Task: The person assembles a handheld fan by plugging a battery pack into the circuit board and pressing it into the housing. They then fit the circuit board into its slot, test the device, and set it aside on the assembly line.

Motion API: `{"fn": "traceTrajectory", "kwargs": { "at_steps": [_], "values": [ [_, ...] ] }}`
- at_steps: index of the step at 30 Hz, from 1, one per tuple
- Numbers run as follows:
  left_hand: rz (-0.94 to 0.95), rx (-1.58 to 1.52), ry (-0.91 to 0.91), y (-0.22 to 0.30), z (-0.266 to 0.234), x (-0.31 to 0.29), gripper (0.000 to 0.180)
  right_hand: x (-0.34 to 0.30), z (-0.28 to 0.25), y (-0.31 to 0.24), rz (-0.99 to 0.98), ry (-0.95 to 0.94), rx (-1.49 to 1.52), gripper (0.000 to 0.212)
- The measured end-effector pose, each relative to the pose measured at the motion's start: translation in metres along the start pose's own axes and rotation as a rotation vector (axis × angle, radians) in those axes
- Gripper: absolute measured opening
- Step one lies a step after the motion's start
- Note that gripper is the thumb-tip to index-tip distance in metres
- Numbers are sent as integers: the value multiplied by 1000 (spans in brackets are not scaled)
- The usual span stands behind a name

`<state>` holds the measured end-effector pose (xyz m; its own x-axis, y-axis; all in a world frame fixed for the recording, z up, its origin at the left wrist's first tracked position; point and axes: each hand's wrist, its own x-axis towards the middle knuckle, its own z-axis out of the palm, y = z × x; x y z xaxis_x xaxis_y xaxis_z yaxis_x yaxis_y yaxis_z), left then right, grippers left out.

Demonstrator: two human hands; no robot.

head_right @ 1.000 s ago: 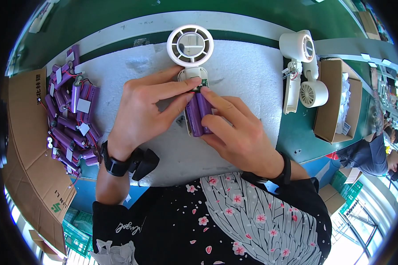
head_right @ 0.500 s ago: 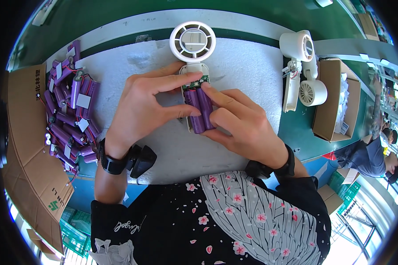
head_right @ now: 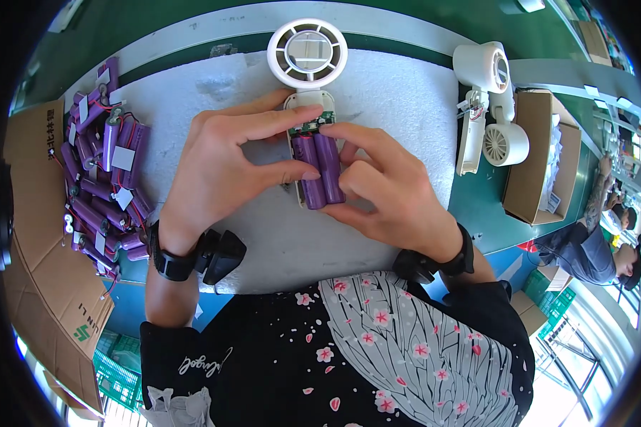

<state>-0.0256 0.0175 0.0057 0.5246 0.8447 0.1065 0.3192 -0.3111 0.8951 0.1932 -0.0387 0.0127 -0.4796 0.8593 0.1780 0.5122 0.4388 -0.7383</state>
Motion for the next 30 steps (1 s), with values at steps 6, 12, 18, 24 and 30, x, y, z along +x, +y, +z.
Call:
{"fn": "traceTrajectory", "kwargs": {
  "at_steps": [6,12,18,24,30],
  "values": [
    [22,1,5,0,1,1,58,1,2,3,-62,39,-21,48],
    [-7,8,-7,0,0,1,58,1,3,-1,-1,11,-31,51],
    [-22,-11,8,0,1,1,57,5,3,0,-32,44,-23,47],
    [-5,-40,29,-3,4,1,56,3,1,0,-79,18,-85,45],
    [-30,-41,16,0,3,0,55,2,5,1,-58,26,-45,51]
  ]
}}
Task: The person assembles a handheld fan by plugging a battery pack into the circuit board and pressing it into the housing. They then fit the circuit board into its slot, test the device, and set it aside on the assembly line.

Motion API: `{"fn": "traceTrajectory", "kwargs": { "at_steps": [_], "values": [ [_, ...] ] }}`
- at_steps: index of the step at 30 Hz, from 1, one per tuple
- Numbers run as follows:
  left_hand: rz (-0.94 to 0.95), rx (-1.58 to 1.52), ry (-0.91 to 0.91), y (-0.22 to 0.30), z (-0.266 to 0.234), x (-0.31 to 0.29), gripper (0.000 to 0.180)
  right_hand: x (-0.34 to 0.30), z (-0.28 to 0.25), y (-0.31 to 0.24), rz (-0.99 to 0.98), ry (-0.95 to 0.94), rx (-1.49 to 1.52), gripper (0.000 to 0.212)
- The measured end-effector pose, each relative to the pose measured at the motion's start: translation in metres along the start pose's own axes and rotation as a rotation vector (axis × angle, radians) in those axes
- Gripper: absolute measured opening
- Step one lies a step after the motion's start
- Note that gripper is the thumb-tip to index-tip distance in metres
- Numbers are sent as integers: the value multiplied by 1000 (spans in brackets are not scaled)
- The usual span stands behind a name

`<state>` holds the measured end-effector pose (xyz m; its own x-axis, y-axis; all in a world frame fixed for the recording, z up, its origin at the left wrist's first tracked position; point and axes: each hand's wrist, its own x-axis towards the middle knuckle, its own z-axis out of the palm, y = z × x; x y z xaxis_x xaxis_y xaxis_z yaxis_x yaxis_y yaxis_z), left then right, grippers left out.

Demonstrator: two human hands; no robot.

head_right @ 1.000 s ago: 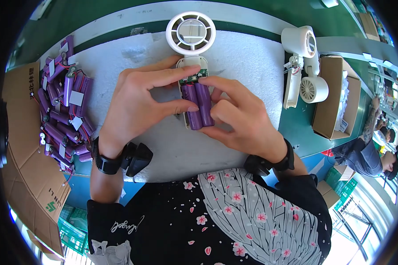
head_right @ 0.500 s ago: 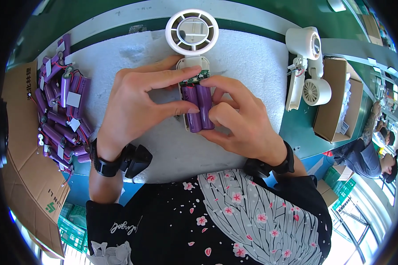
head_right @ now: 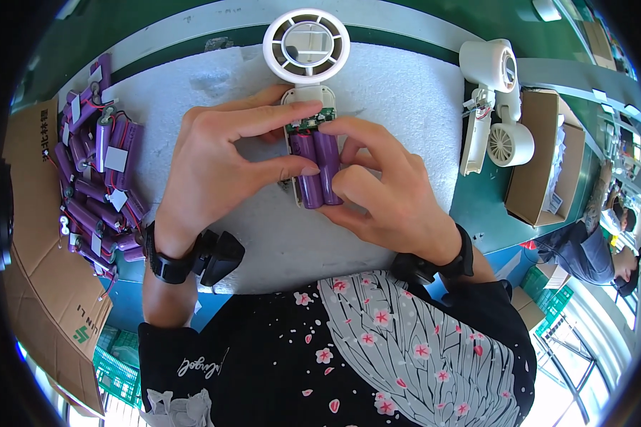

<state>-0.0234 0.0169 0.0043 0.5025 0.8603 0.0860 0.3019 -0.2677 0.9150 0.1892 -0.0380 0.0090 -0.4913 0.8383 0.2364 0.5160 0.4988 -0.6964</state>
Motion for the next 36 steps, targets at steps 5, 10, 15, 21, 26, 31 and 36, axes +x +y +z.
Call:
{"fn": "traceTrajectory", "kwargs": {
  "at_steps": [5,10,15,21,26,31,36],
  "values": [
    [5,5,8,-2,1,0,55,1,2,-2,41,13,-10,51],
    [-6,6,-18,-1,-1,0,56,5,-3,-4,67,-27,-54,51],
    [0,-22,-12,-4,1,2,58,3,-6,1,6,-13,-33,48],
    [-14,-33,9,-4,1,0,59,1,6,6,-28,101,-31,44],
    [-25,-2,-15,-4,-1,1,59,1,14,6,-19,199,-10,44],
    [-21,0,6,-4,1,0,57,2,3,-2,42,15,0,45],
    [-5,-21,32,-2,3,0,55,-2,-2,-6,42,5,-89,42]
  ]
}}
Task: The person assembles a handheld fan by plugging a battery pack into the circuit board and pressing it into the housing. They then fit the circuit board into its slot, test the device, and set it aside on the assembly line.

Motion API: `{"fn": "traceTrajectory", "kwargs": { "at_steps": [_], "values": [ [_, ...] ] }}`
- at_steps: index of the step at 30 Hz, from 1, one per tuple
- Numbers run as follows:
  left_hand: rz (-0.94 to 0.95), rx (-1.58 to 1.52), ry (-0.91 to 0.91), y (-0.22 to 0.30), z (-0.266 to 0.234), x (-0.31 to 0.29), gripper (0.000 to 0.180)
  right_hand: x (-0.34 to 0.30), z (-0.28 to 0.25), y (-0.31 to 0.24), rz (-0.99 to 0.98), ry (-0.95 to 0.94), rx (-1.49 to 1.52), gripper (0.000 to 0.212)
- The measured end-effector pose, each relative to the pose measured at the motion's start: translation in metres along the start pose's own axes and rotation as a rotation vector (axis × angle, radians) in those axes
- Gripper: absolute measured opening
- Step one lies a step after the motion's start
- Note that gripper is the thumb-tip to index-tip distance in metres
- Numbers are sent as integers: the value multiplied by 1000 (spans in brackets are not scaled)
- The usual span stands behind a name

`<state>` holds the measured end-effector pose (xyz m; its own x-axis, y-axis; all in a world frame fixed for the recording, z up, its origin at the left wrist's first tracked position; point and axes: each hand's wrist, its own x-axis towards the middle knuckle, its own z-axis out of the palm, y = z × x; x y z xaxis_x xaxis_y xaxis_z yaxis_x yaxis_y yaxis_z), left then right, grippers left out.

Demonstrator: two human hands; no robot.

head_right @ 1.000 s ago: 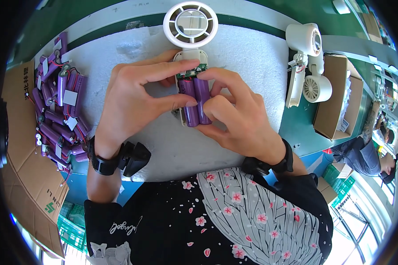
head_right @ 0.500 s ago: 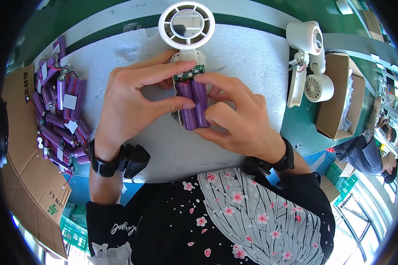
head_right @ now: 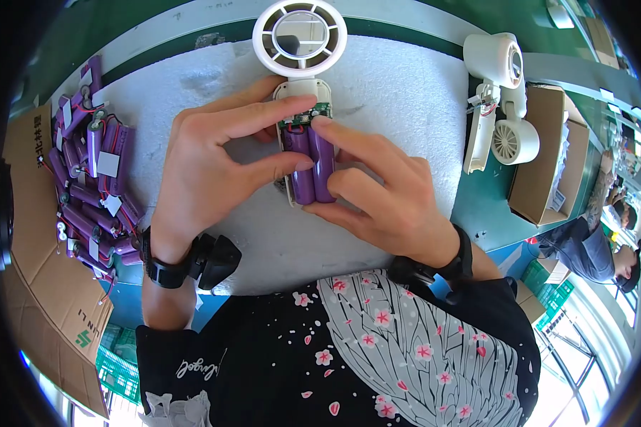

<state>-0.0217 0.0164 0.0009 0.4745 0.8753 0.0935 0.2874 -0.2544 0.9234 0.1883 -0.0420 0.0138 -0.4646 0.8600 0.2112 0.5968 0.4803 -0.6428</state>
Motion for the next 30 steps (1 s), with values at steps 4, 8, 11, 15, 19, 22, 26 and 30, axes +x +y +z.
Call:
{"fn": "traceTrajectory", "kwargs": {
  "at_steps": [4,8,11,15,19,22,26,30],
  "values": [
    [-4,-1,-4,-2,1,-3,53,-3,-2,-5,32,-42,-44,41],
    [2,-12,-2,-2,0,-3,53,2,-5,-14,79,-23,-97,51],
    [3,-25,5,-2,1,-1,53,-1,-6,-16,76,-30,-164,61],
    [-7,-37,12,-1,1,-1,53,-6,-5,-14,37,-101,-291,71],
    [-33,-33,12,0,3,-1,52,-9,-2,-12,36,-130,-345,69],
    [-39,-34,20,-1,4,-3,52,-12,6,-11,48,-110,-329,67],
    [-57,-64,2,2,2,2,51,-11,4,-13,53,-102,-405,65],
    [-40,-106,9,3,1,2,51,-2,-4,-15,5,-25,-415,55]
  ]
}}
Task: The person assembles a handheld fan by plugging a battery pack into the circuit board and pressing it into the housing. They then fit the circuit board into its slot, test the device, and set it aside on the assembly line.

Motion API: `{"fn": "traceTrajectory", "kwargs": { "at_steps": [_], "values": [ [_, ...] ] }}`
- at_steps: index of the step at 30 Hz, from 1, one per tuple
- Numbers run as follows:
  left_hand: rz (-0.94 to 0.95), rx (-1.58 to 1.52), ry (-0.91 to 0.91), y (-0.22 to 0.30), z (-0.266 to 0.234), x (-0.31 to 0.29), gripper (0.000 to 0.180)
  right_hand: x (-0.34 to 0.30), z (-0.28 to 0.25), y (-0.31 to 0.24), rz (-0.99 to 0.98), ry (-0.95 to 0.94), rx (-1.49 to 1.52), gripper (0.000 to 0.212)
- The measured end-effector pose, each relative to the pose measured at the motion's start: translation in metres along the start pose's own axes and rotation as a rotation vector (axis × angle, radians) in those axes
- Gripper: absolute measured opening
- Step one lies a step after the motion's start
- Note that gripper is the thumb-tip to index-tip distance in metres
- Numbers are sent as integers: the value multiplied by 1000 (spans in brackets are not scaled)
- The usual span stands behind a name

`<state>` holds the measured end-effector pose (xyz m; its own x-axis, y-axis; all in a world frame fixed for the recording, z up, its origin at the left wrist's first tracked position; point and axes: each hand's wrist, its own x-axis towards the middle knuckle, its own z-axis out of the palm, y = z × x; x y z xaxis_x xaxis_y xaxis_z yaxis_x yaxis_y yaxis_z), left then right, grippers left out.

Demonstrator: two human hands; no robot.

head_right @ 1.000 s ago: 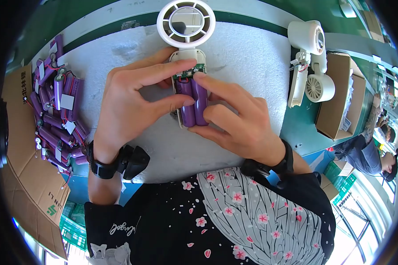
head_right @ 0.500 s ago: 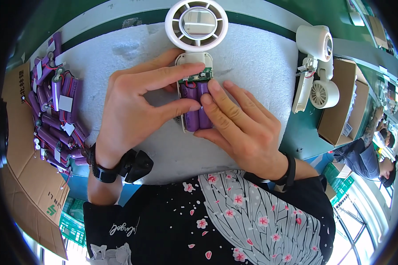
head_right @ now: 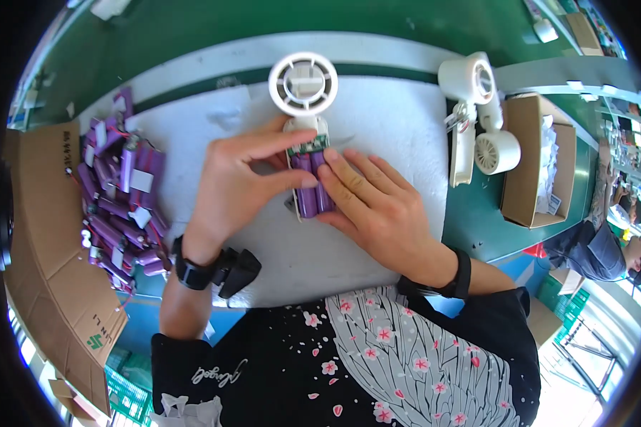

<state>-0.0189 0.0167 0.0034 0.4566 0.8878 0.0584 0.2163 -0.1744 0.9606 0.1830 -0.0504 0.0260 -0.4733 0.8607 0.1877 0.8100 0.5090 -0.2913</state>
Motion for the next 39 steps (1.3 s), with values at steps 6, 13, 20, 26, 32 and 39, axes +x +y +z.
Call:
{"fn": "traceTrajectory", "kwargs": {
  "at_steps": [6,13,20,26,32,39],
  "values": [
    [-31,26,-72,-4,1,-1,51,26,2,9,81,107,276,24],
    [2,89,-92,2,0,-2,52,33,9,8,103,162,327,19],
    [24,57,-156,4,-9,0,54,16,-6,-5,-173,14,-95,38],
    [38,65,-164,1,-6,-4,60,4,-6,-15,-126,-34,-110,65],
    [214,163,233,-10,3,4,58,59,11,32,101,174,-345,65],
    [230,105,428,-9,4,2,37,197,-29,6,26,60,-97,48]
  ]
}}
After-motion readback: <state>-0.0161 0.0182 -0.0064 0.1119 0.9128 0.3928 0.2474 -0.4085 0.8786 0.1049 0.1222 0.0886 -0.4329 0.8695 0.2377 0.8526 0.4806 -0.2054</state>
